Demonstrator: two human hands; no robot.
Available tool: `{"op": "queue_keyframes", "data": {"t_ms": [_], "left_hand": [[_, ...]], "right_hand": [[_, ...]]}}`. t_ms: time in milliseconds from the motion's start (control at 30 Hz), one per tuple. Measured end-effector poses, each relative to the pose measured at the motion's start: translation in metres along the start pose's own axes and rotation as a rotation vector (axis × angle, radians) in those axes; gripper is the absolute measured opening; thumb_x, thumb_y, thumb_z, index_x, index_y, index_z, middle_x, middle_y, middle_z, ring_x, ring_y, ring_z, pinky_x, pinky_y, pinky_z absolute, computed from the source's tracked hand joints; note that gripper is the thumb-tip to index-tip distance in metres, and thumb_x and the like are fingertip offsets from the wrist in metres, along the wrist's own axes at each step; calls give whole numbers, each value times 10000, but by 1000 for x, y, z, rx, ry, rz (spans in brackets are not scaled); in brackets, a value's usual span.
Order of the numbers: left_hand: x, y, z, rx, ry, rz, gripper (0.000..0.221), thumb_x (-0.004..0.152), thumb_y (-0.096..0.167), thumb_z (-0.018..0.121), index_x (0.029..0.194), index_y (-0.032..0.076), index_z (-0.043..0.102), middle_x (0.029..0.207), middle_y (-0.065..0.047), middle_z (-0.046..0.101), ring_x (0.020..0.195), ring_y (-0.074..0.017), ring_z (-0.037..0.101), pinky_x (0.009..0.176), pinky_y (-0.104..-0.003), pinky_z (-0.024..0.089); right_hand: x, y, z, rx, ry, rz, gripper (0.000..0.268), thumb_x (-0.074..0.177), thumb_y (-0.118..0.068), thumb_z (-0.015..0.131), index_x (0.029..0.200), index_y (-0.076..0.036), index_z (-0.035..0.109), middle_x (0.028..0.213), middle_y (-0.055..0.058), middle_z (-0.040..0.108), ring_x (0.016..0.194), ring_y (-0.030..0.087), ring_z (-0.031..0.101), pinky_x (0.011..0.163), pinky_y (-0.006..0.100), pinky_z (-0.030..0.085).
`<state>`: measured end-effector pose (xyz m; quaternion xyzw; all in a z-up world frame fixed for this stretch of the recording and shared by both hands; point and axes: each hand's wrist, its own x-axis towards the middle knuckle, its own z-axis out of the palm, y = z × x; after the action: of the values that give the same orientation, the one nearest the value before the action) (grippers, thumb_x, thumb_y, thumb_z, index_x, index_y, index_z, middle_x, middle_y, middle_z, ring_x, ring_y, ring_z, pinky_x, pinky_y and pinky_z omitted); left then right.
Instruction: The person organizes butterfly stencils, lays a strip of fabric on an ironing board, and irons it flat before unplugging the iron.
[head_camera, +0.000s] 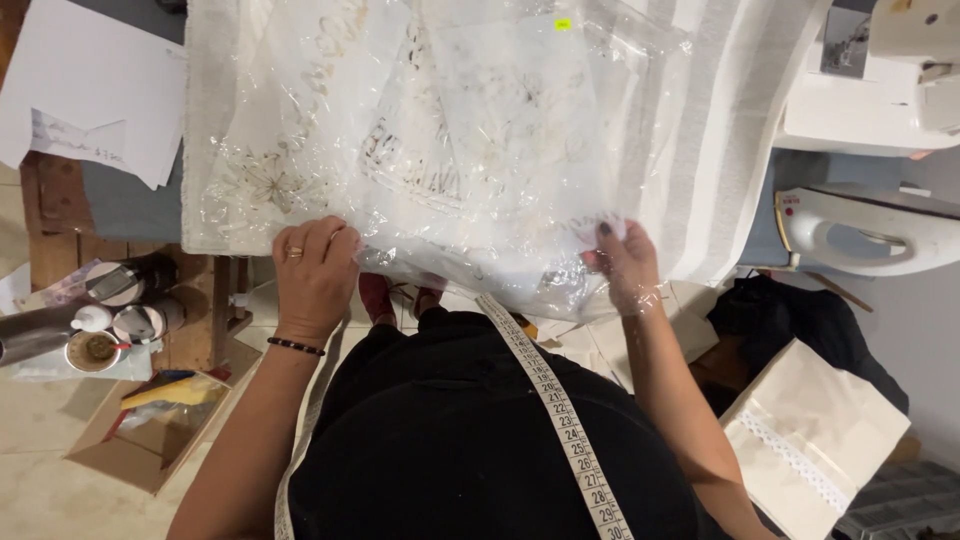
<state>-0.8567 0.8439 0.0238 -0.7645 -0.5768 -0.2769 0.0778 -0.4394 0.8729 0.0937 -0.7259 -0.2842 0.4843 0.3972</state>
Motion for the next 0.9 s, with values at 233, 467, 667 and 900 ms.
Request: {"op": "queue_keyframes", "data": {"t_ms": [233, 467, 667, 900], "left_hand": [[10, 4, -10, -10, 9, 50, 98, 972, 193, 760, 1033, 141, 704, 1140, -51, 640, 1129, -255, 604, 1047, -435, 462], [9, 22, -12, -79, -14, 191, 165, 950, 183, 739, 1106, 216, 697, 1220, -22, 676, 1208, -227, 624, 1152, -499, 397], [8, 21, -19, -132, -47, 189, 253, 943, 130, 734, 1182, 204, 693, 1247, -20, 690, 1239, -218, 621, 1185, -511, 368], [10, 22, -22, -154, 2, 177, 32, 984, 188, 695, 1003, 162, 696, 1134, -7, 702, 1134, -216, 656, 1135, -489, 444]], "right_hand": [[-11, 39, -7, -32, -214, 5, 271, 953, -157, 760, 1107, 4, 605, 872, 142, 696, 736, 262, 755, 688, 384, 669], [-33, 2, 11, -82, -262, -11, 337, 1020, -189, 638, 1303, -11, 591, 892, 158, 678, 741, 260, 751, 671, 349, 673], [-19, 28, -20, 111, -76, -19, 343, 1015, -153, 660, 1327, -34, 582, 865, 164, 681, 724, 239, 757, 647, 302, 684], [-2, 69, -62, 179, -89, 27, 305, 1017, -133, 664, 1313, -106, 597, 808, 123, 651, 662, 206, 733, 602, 265, 671]]}}
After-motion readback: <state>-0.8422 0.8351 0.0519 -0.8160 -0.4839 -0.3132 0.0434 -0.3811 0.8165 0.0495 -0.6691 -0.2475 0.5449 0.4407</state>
